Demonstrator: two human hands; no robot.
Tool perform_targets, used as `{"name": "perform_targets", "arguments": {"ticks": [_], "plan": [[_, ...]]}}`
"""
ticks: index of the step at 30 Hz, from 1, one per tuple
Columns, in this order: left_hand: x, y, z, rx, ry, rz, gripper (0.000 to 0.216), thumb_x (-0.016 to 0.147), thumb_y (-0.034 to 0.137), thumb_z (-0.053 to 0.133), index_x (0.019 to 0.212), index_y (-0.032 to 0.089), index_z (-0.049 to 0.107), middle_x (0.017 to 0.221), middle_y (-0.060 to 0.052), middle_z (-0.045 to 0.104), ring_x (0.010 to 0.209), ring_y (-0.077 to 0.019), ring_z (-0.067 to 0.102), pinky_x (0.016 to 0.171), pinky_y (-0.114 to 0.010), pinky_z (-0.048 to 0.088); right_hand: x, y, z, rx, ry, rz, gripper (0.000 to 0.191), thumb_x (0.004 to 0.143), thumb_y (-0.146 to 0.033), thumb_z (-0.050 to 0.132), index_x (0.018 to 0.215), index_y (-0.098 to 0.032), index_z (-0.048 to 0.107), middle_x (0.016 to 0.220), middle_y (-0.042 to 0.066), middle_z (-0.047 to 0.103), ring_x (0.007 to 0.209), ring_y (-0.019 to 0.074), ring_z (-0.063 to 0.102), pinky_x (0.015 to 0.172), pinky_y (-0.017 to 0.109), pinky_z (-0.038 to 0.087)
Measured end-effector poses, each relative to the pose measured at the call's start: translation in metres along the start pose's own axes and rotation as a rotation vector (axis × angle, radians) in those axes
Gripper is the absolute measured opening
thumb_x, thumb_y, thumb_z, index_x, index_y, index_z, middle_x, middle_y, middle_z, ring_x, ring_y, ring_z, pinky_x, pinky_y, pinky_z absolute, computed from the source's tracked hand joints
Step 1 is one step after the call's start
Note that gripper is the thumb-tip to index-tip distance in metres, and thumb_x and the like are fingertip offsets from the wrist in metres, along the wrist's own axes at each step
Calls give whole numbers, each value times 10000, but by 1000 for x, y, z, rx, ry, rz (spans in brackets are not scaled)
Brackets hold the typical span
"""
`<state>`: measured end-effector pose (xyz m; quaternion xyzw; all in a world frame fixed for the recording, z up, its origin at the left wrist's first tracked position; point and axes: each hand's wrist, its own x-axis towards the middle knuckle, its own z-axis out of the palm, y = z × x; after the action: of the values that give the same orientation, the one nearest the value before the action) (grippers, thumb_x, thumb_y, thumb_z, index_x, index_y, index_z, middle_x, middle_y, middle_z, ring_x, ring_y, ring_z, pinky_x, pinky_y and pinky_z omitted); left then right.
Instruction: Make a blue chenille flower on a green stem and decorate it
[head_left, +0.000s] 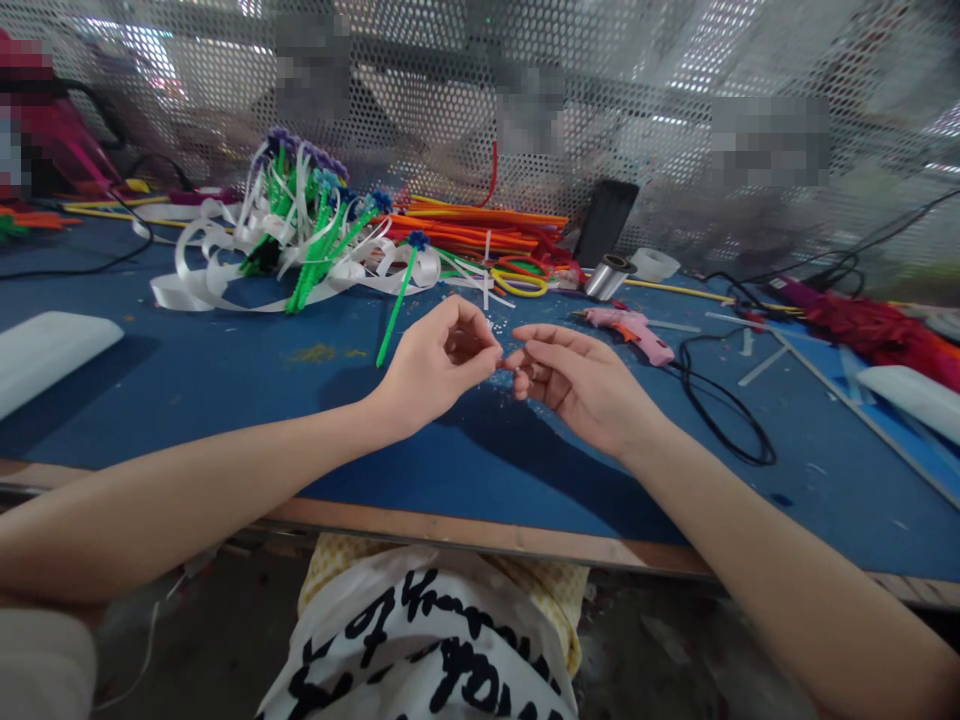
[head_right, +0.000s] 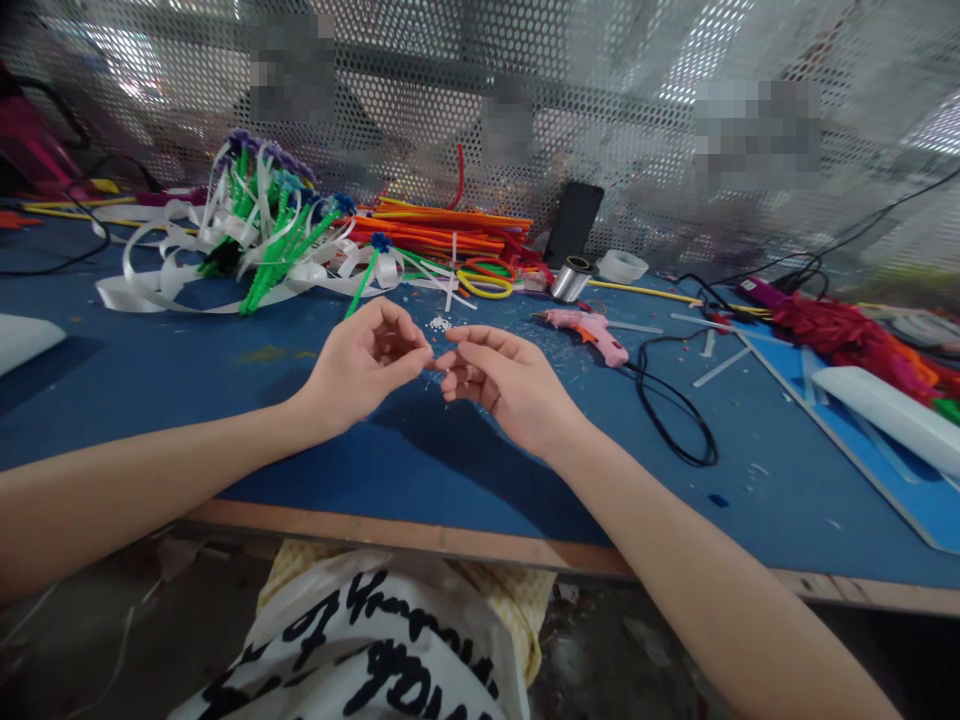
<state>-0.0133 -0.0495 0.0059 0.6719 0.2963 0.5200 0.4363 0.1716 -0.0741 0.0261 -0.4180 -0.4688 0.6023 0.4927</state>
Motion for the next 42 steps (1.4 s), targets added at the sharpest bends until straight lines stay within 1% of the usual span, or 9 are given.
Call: {"name": "perform_targets", "arguments": {"ticks": [2,5,8,13,16,21,29,37,42], "plan": [[0,0,0,-7,-2,4,186,813,179,698,866,193,521,835,8,662,740,-100,659,686,-223,526,1,1,-1,-23,20,-4,235,727,-254,826,918,-187,708,788,9,744,582,109,646,627,281,591],[0,-1,0,17,-7,-10,176,814,190,699,864,192,530,834,4,661,736,-106,655,660,-224,512,1,4,-2,-74,-12,-27,284,695,-259,863,943,-182,750,837,21,752,624,110,654,645,276,573],[1,-2,0,29,-2,-31,165,817,183,692,853,189,531,819,4,659,724,-107,654,635,-218,499,-1,7,-3,-162,-48,-76,273,712,-293,863,951,-181,792,819,27,749,633,110,639,642,276,546],[2,-3,0,6,4,-36,154,813,152,687,845,182,539,798,15,645,705,-94,657,635,-202,513,-2,8,-6,-259,-44,-143,234,739,-350,850,903,-187,815,751,30,744,610,115,619,625,282,530],[2,-3,0,-14,-12,-61,155,808,159,701,847,177,553,795,13,644,704,-99,663,643,-209,528,-1,9,-6,-321,-19,-157,250,747,-366,842,910,-178,812,731,33,745,607,123,630,629,287,540],[2,-6,0,-32,-40,-99,198,785,211,754,870,173,579,803,4,657,677,-105,658,616,-222,547,1,8,-5,-409,10,-135,269,737,-410,833,815,-158,777,712,28,722,564,117,612,574,271,527],[5,-9,-2,-29,4,-96,234,792,272,779,953,175,639,830,-18,699,731,-133,680,568,-206,544,1,9,-6,-473,-36,-125,304,790,-463,773,821,-168,710,729,13,678,599,117,607,599,263,517],[9,-8,-3,-99,-3,-35,144,868,215,690,949,180,577,814,6,654,776,-123,697,592,-190,540,-1,10,-5,-526,-98,-134,250,837,-412,732,849,-165,697,758,20,694,598,117,628,604,262,524],[9,-6,-1,-109,-17,-22,84,904,157,626,942,180,555,835,22,616,819,-115,725,695,-202,551,-3,8,-3,-574,-124,-137,244,844,-417,726,857,-175,702,748,11,704,596,117,631,615,260,529]]}}
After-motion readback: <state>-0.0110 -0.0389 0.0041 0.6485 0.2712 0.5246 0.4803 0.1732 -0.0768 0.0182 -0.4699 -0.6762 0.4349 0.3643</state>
